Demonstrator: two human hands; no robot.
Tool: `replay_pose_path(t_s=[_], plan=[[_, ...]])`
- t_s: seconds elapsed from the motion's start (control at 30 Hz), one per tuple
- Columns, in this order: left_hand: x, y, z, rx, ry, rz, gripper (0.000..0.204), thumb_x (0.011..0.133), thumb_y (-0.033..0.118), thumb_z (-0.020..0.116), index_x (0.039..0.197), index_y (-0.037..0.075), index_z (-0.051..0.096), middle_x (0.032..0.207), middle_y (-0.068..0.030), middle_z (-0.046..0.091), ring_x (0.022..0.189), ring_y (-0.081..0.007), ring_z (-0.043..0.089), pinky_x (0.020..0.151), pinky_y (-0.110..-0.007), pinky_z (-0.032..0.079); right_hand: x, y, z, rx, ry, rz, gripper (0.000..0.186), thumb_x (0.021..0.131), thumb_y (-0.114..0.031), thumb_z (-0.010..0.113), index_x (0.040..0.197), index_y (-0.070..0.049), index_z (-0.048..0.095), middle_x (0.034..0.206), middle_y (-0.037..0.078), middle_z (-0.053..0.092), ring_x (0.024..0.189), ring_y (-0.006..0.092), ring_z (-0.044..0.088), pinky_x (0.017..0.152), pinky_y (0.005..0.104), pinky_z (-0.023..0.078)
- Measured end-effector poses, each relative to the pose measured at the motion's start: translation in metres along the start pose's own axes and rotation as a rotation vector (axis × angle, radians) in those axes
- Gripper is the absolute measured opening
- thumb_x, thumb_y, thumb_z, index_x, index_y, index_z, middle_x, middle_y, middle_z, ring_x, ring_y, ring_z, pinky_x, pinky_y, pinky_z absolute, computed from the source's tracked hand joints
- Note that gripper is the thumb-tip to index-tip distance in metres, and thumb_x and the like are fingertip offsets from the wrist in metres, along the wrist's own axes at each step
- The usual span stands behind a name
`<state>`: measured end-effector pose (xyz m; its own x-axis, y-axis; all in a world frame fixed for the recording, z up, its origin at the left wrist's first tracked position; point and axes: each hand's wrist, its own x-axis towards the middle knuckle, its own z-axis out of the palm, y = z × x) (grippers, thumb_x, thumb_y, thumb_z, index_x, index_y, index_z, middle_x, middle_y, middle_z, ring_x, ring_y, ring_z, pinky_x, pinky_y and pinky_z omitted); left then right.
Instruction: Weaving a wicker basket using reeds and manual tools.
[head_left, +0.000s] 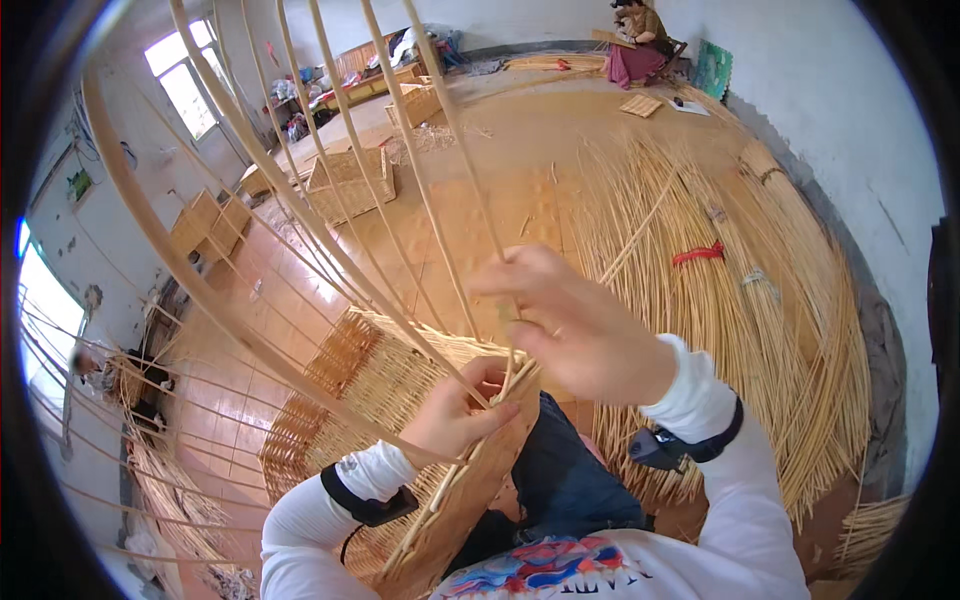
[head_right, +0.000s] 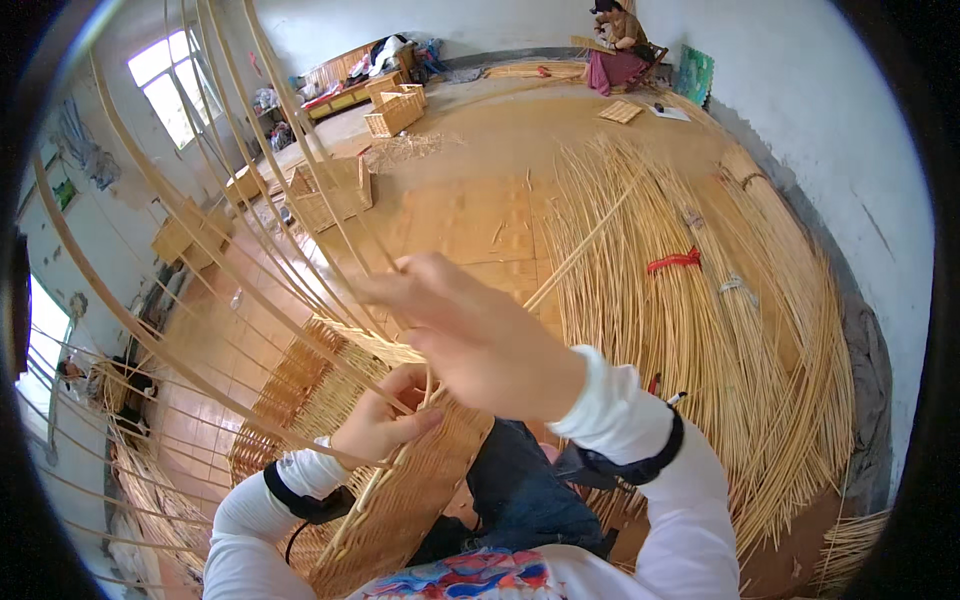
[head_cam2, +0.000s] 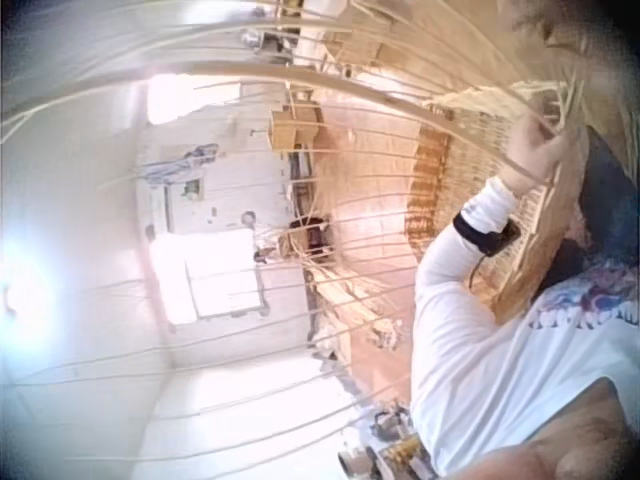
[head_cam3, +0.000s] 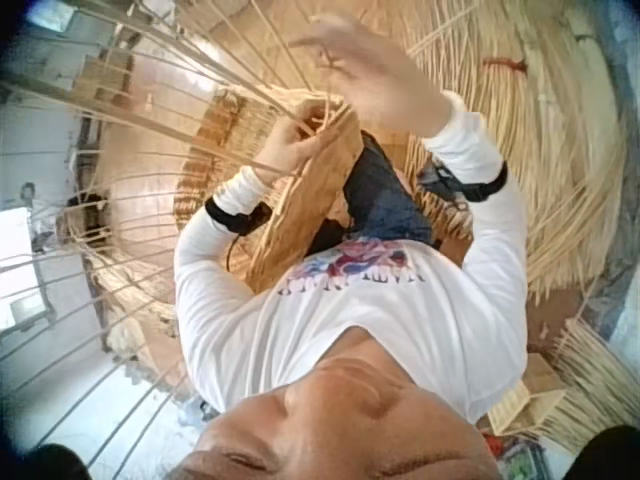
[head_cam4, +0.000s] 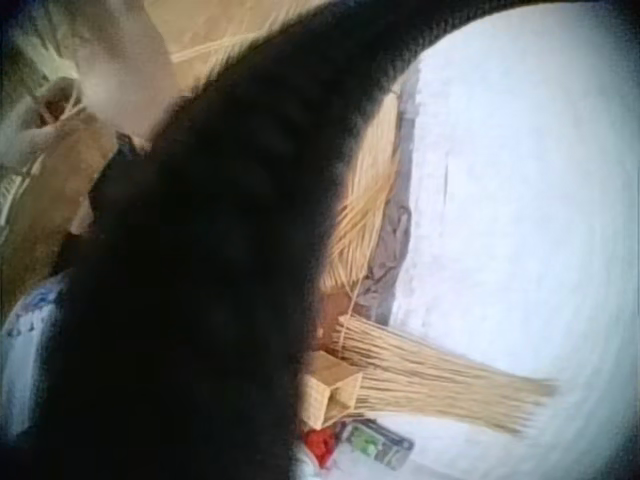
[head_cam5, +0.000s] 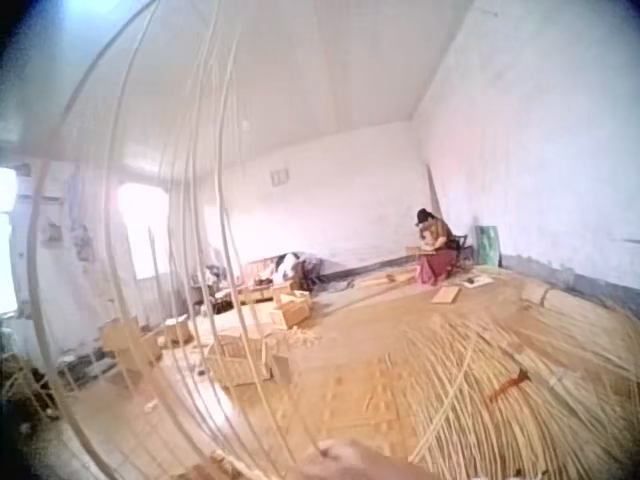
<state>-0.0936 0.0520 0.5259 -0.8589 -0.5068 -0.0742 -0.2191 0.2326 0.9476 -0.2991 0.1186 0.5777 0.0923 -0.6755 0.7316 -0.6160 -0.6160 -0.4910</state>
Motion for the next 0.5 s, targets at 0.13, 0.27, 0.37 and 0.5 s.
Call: replay_pose_path(t_s=[0.13, 0.27, 0.37, 0.5], plan=[[-0.002, 0.002, 0.001, 0.048, 0.011, -0.011, 0.049, 0.089, 0.018, 0.069, 0.130, 0.001, 0.047, 0.108, -0.0053, 0.059, 0.093, -0.0123, 0.058, 0.082, -0.028, 0.048, 0.013, -0.019, 0.005, -0.162, -0.080, 0.239, 0.063, 0.090, -0.007, 0.059, 0.146, -0.012, 0.032, 0.113, 0.022, 0.057, 0.099, 0.0330, 0.061, 0.083, 0.0346, 0.050], [-0.003, 0.002, 0.003, -0.068, 0.030, -0.038, 0.051, 0.089, 0.018, 0.070, 0.131, 0.002, 0.046, 0.113, -0.0086, 0.058, 0.097, -0.0132, 0.058, 0.082, -0.029, 0.049, -0.013, 0.005, 0.003, 0.060, 0.245, -0.030, 0.046, 0.093, -0.015, 0.057, 0.138, -0.011, 0.046, 0.114, 0.019, 0.061, 0.104, 0.0351, 0.061, 0.098, 0.0409, 0.044], [0.000, 0.002, 0.001, -0.081, -0.008, -0.075, 0.057, 0.088, 0.018, 0.070, 0.137, 0.003, 0.043, 0.118, -0.0103, 0.057, 0.100, -0.0148, 0.058, 0.084, -0.030, 0.050, -0.039, 0.036, 0.005, -0.284, -0.366, 0.163, 0.025, 0.094, -0.029, 0.056, 0.101, -0.007, 0.067, 0.104, 0.007, 0.068, 0.107, 0.0257, 0.061, 0.108, 0.0532, 0.028], [0.010, 0.003, -0.009, 0.112, -0.124, -0.057, 0.067, 0.090, 0.020, 0.069, 0.147, 0.009, 0.036, 0.126, -0.0128, 0.055, 0.104, -0.0170, 0.058, 0.088, -0.032, 0.049, -0.061, 0.062, 0.016, -0.252, -0.229, 0.018, 0.023, 0.092, -0.027, 0.058, 0.098, -0.007, 0.066, 0.099, 0.006, 0.067, 0.101, 0.0248, 0.062, 0.104, 0.0492, 0.034]])
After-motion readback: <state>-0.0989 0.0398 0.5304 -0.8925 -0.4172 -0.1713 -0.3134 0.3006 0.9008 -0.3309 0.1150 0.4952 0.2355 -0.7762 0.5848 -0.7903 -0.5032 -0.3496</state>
